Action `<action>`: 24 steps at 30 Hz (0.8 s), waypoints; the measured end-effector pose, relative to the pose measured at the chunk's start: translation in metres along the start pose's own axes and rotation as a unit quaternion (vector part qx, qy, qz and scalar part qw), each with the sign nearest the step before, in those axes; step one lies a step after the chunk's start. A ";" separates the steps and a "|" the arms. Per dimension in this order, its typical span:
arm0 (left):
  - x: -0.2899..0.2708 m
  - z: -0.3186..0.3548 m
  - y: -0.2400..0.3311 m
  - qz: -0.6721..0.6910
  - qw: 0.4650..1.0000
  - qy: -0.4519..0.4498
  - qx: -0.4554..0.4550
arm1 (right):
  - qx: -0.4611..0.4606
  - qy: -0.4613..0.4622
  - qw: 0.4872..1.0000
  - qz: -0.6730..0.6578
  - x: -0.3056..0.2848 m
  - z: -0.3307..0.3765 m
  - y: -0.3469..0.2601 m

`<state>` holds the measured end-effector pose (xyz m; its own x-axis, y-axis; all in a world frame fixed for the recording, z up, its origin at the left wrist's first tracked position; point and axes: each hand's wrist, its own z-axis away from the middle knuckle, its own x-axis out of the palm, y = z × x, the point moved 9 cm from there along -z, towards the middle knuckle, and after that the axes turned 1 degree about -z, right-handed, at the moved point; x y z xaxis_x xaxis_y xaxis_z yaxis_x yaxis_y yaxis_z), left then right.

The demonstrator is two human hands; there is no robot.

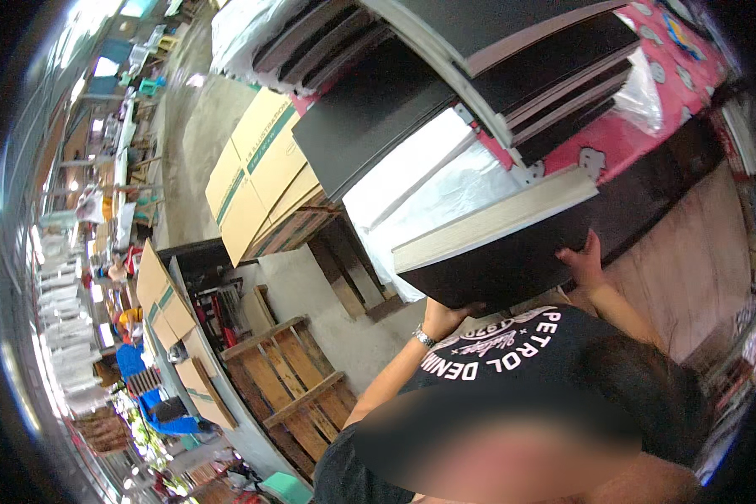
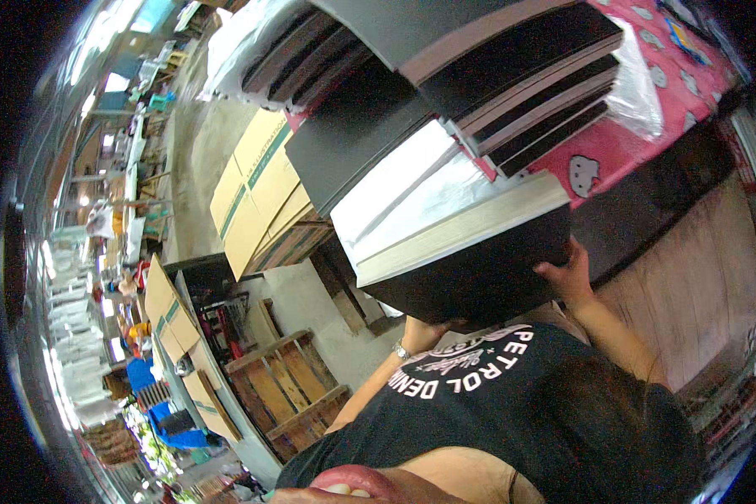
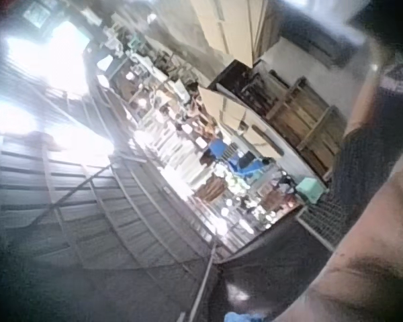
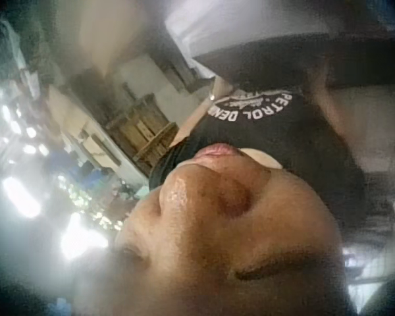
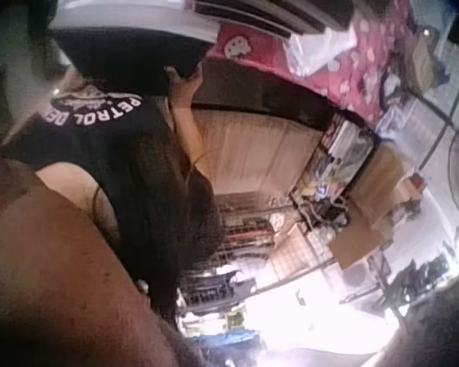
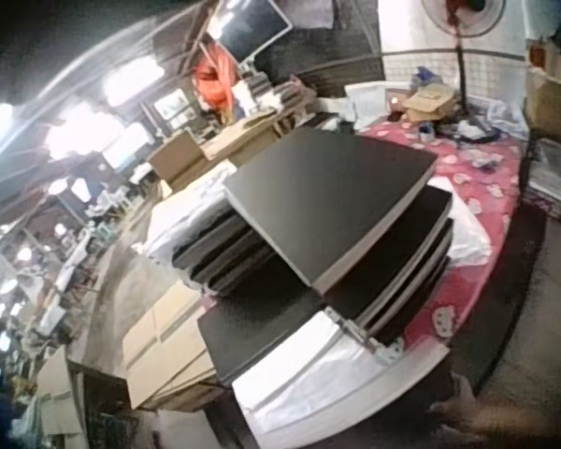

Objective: The person places black folders into individual plastic bags and stacks them on top of each other.

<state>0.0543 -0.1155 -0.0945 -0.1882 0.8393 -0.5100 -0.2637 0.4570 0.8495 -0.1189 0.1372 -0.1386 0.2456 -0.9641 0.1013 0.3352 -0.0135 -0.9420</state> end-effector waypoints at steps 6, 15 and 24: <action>0.055 0.031 -0.058 -0.106 0.989 -0.083 0.053 | -0.007 -0.057 0.994 -0.096 -0.029 0.000 0.103; 0.088 0.065 -0.094 -0.132 0.989 0.024 0.054 | -0.184 -0.198 0.962 0.040 -0.004 0.022 0.077; 0.085 0.067 -0.104 0.020 0.992 0.042 -0.120 | -0.195 -0.213 0.937 0.199 0.020 -0.028 0.076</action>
<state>0.1294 -0.0722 -0.2168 -0.2794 0.8231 -0.4943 -0.4702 0.3316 0.8179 -0.1144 0.1096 -0.2170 0.6484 -0.7218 -0.2422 -0.1965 0.1487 -0.9692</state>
